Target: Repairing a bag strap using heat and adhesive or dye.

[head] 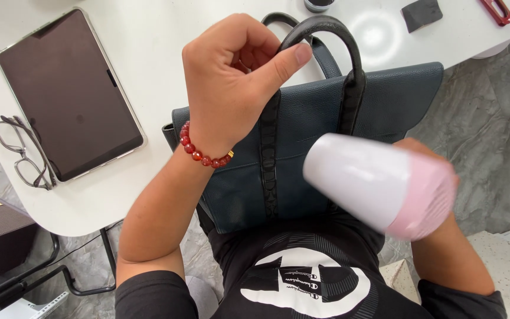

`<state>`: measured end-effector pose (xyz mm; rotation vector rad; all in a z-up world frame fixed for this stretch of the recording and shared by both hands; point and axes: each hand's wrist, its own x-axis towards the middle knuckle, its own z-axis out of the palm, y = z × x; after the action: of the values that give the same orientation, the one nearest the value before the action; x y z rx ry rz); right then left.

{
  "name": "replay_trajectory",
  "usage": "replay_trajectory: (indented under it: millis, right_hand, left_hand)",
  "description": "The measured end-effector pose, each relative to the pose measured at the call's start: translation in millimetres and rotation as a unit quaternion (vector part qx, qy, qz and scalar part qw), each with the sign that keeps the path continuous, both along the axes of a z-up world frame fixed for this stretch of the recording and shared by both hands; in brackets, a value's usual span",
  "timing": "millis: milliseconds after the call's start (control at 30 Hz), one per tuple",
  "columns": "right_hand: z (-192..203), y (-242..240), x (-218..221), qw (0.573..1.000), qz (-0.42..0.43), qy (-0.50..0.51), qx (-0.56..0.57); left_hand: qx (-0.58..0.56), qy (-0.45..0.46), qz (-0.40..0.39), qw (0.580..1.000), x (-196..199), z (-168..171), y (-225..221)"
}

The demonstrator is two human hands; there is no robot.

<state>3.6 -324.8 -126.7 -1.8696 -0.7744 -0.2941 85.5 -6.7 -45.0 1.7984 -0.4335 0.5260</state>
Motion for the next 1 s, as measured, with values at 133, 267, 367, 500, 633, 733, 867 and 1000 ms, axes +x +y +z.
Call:
replay_trajectory:
  millis: [133,267,367,500,633,733,867,1000]
  right_hand:
    - [44,30,5,0.997,0.027,-0.063,-0.026]
    - [44,32,5,0.983,0.029,-0.166,-0.074]
    - [41,30,5,0.980,0.014,-0.188,-0.060]
    - [41,32,5,0.979,0.014,-0.199,-0.037]
    - [37,32,6,0.981,0.020,-0.194,-0.025]
    - [36,32,5,0.982,0.017,-0.186,-0.025]
    - [41,34,3,0.985,0.019,-0.167,-0.034]
    - [39,34,-2,0.989,0.005,-0.145,-0.035]
  left_hand:
    - [-0.002,0.002,0.004,1.000,-8,5,-3]
    - [0.010,-0.017,0.009,1.000,-17,10,-6]
    - [0.007,-0.019,0.013,1.000,-22,11,-10]
    - [0.005,-0.025,0.027,0.999,-25,13,-15]
    - [0.007,-0.030,0.032,0.999,-27,17,-18]
    - [-0.007,-0.016,0.025,1.000,-29,22,-20]
    - [-0.015,-0.022,0.013,1.000,-32,24,-21]
    - [-0.020,-0.031,0.008,0.999,-33,25,-24]
